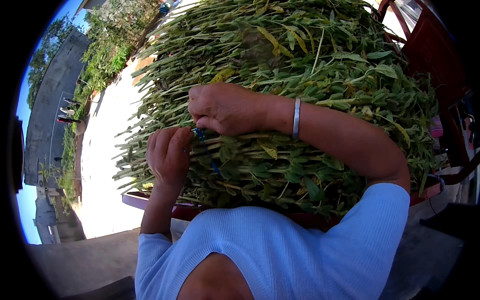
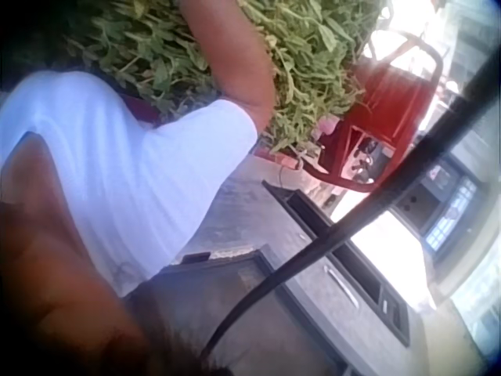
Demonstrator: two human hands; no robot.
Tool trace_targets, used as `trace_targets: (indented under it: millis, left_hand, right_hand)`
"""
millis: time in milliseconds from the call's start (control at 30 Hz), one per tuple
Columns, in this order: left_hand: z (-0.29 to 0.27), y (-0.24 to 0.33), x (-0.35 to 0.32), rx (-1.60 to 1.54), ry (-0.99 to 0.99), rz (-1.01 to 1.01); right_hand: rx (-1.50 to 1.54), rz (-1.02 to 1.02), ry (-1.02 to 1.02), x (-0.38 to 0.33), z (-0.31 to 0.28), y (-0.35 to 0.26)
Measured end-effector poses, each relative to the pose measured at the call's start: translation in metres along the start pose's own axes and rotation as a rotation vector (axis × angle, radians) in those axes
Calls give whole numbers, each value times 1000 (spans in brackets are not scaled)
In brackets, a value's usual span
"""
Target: The person gathers long green plant stems from a red cart, aligns them into bundles, and secures them using blue plastic ties. The person repeatedly picks up stems, arranges them, and ties them together, then places the finished bundles on the ground.
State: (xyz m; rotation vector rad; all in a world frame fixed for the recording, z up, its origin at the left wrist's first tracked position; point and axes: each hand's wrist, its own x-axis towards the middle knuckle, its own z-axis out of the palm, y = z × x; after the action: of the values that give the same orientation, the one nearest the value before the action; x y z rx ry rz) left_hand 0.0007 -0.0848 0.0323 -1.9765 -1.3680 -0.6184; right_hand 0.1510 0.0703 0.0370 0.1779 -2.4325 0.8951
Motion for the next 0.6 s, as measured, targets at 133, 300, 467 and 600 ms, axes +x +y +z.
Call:
trace_targets:
  millis: [133,300,467,600]
  left_hand:
    - [-18,8,12,8,-157,-4]
    - [-16,13,-4,-29,-181,127]
    - [-21,16,-10,-90,-228,153]
    - [-22,14,-14,-123,-227,91]
  right_hand:
    - [-150,20,-5,0,1,-3]
    - [-306,46,-24,-1,-4,6]
    - [-328,73,-23,0,2,8]
    - [-358,101,-61,1,-7,3]
